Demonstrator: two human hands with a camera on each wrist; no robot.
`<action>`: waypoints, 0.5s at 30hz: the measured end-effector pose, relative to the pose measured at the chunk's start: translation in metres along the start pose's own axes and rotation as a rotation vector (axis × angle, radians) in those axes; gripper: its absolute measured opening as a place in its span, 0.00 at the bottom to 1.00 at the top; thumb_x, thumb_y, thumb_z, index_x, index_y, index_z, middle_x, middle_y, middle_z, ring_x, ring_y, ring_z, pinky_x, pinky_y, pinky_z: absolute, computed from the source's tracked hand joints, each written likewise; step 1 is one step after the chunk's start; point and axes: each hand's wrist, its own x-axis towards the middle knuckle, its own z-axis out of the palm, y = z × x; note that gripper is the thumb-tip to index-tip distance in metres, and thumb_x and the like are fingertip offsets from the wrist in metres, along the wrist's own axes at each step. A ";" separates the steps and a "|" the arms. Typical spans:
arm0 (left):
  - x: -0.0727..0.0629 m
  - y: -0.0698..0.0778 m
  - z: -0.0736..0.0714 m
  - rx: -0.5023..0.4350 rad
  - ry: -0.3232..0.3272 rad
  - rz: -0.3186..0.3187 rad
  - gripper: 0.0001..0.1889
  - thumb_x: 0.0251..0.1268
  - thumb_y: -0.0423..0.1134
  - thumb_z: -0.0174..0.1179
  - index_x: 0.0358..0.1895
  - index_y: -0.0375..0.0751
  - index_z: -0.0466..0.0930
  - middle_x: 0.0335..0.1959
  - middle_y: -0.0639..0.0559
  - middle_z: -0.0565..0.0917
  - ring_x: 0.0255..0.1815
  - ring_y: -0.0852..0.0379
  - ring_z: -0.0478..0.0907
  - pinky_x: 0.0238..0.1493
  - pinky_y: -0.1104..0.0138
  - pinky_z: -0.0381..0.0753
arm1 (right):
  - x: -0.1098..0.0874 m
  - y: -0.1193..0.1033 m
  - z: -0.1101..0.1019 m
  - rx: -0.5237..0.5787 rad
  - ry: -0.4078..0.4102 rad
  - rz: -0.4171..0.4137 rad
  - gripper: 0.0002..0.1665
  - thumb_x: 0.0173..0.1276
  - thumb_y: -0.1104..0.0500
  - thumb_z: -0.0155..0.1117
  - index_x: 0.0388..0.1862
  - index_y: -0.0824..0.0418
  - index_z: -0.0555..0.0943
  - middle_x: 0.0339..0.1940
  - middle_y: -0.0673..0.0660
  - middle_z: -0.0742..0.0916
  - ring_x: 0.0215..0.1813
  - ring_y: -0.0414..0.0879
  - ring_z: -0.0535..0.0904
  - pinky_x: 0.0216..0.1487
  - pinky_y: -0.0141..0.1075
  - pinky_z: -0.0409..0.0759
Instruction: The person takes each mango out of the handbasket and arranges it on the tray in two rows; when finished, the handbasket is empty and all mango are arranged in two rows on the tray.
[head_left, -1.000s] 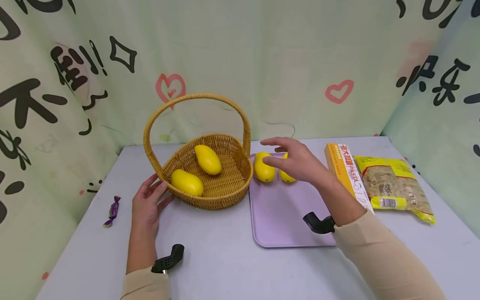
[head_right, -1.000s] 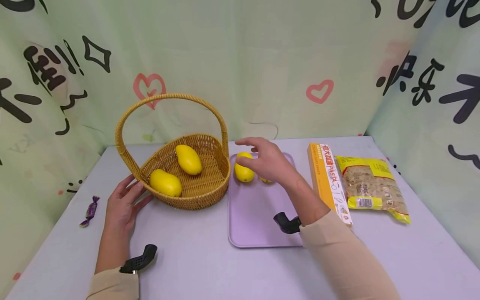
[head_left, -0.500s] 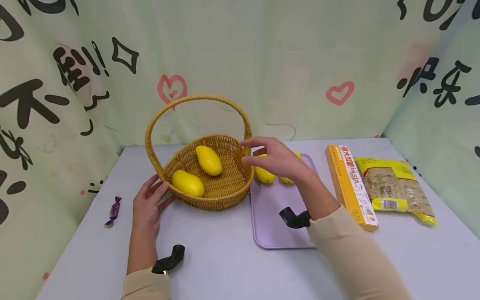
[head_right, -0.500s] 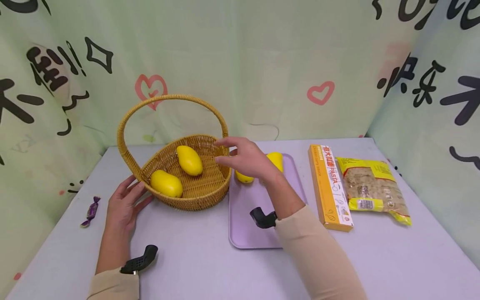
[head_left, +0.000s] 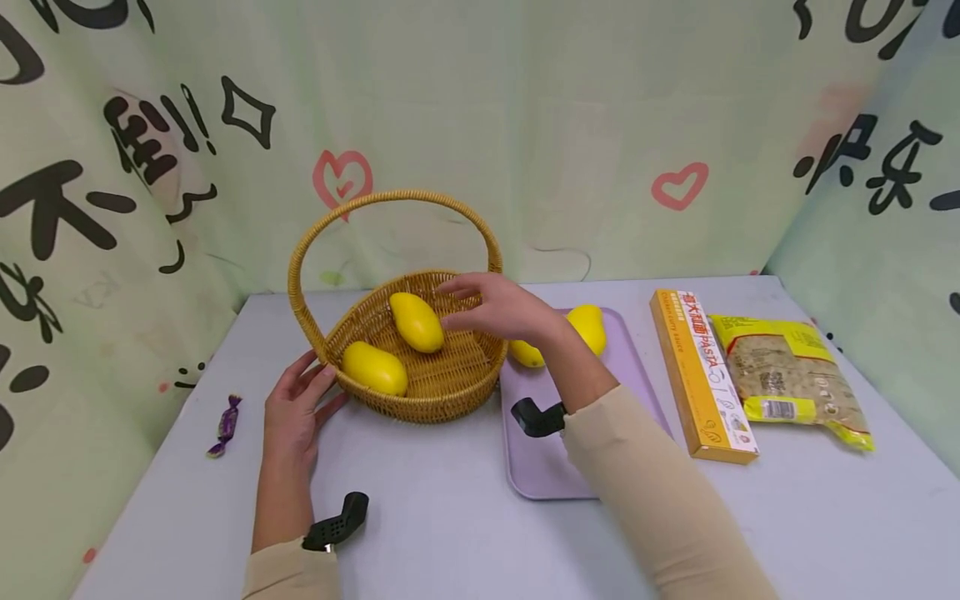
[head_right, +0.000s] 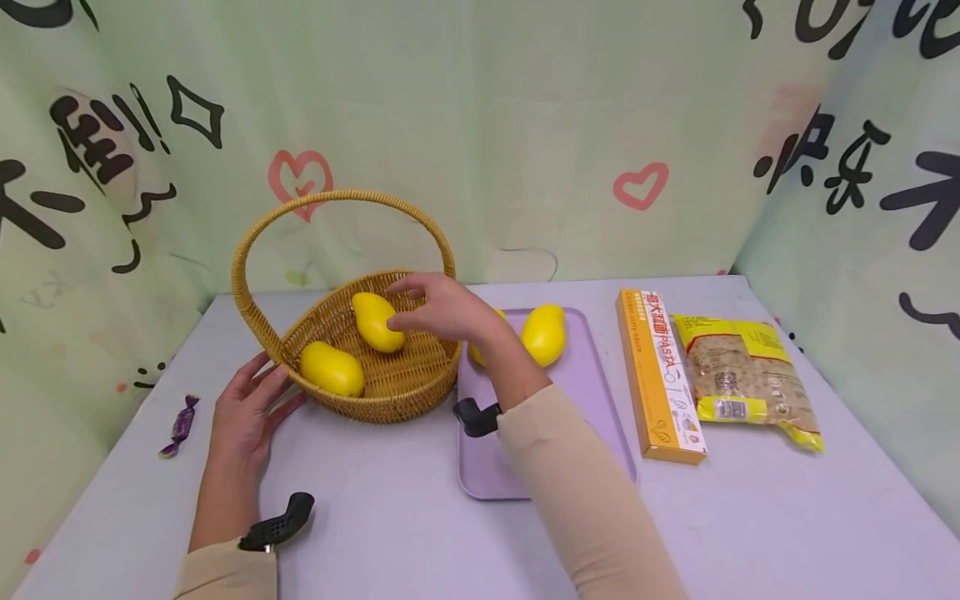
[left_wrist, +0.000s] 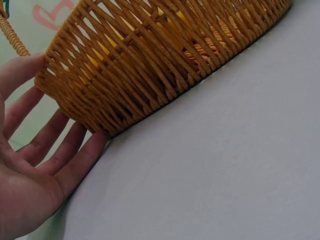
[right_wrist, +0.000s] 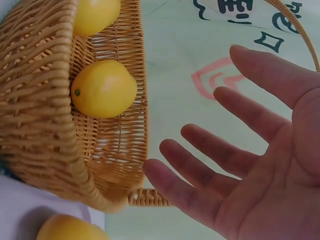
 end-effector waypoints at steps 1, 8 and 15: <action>0.000 0.000 0.000 -0.001 0.000 -0.002 0.31 0.71 0.47 0.67 0.76 0.60 0.71 0.65 0.55 0.75 0.60 0.58 0.80 0.58 0.64 0.86 | 0.003 -0.001 0.001 -0.010 -0.009 0.007 0.32 0.71 0.49 0.69 0.73 0.50 0.76 0.72 0.57 0.79 0.74 0.54 0.72 0.74 0.52 0.74; 0.001 -0.002 0.002 -0.019 -0.001 -0.009 0.30 0.71 0.47 0.67 0.75 0.60 0.72 0.64 0.56 0.76 0.60 0.58 0.80 0.57 0.65 0.86 | 0.023 -0.005 0.006 -0.033 -0.031 0.076 0.31 0.72 0.50 0.68 0.72 0.49 0.76 0.73 0.60 0.77 0.72 0.55 0.73 0.71 0.52 0.76; 0.001 -0.002 0.001 -0.011 0.005 0.000 0.30 0.71 0.47 0.67 0.75 0.60 0.72 0.63 0.56 0.76 0.60 0.58 0.80 0.56 0.65 0.87 | 0.046 0.000 0.014 0.047 -0.047 0.133 0.32 0.72 0.52 0.68 0.73 0.51 0.75 0.76 0.62 0.74 0.69 0.57 0.74 0.59 0.49 0.81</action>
